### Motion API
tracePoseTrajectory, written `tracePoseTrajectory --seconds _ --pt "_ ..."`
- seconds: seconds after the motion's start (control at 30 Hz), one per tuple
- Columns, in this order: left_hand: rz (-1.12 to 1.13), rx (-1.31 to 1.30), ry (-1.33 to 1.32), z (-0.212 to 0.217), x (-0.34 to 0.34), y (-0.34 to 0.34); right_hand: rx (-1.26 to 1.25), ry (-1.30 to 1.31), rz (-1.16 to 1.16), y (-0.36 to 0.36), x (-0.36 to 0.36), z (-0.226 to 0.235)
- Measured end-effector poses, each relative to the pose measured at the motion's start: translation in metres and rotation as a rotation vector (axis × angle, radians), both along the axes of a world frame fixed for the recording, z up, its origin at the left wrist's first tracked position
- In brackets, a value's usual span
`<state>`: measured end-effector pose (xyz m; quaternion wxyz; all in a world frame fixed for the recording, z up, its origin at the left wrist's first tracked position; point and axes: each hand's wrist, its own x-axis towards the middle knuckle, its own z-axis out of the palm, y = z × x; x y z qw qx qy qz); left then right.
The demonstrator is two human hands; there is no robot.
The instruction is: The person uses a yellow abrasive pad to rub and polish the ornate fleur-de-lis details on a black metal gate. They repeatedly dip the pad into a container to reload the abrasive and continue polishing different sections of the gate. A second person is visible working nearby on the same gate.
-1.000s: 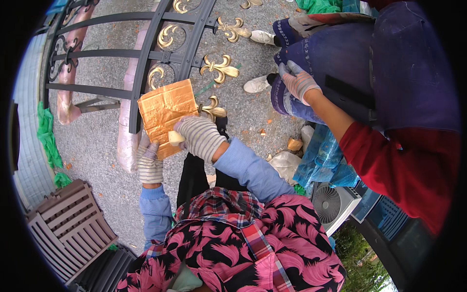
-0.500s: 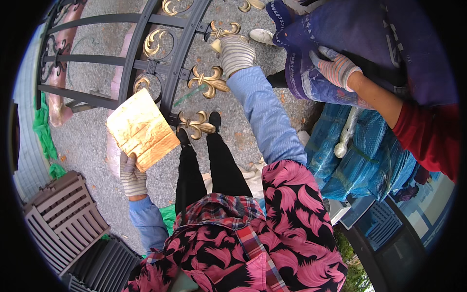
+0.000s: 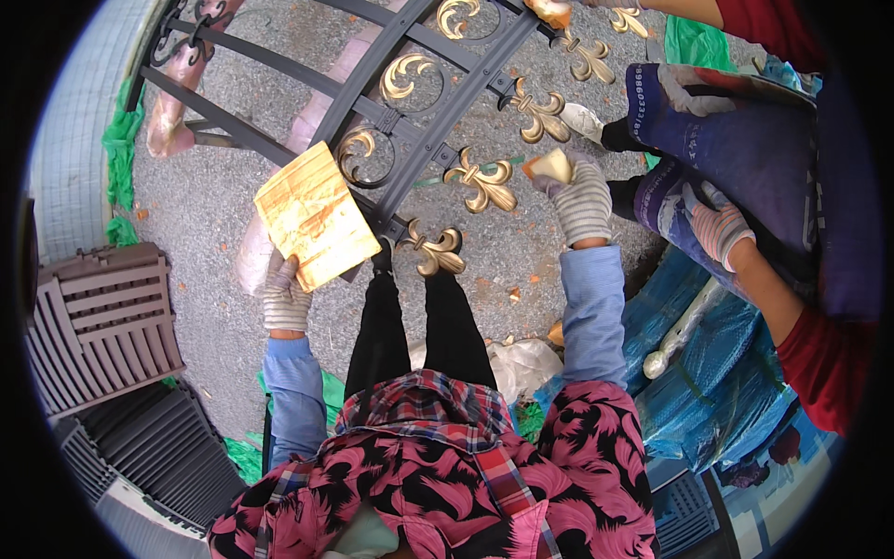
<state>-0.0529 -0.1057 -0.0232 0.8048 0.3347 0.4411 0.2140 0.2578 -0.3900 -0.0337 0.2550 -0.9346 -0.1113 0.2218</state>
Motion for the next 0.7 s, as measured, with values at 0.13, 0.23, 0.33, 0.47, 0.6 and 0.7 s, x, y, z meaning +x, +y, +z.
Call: tracePoseTrajectory --seconds 0.13,0.23,0.33,0.47,0.6,0.7 --pt "0.012 -0.073 -0.077 -0.028 0.019 0.0 0.419 0.229 -0.259 0.01 -0.03 0.02" --pt "0.017 -0.045 -0.083 -0.045 0.022 0.001 0.625 0.233 -0.234 0.043 -0.052 0.046" --pt "0.066 0.069 0.021 -0.052 0.027 0.001 0.713 0.242 -0.194 0.071 -0.074 0.053" --pt "-0.101 0.18 0.354 -0.05 0.027 0.008 0.705 0.296 -0.019 0.108 -0.109 0.041" --pt "-0.132 0.276 0.422 -0.052 0.019 0.008 0.632 0.199 0.048 0.141 -0.132 0.028" --pt "-0.106 0.207 0.353 -0.055 0.006 0.013 0.448 0.043 0.185 0.165 -0.143 0.026"
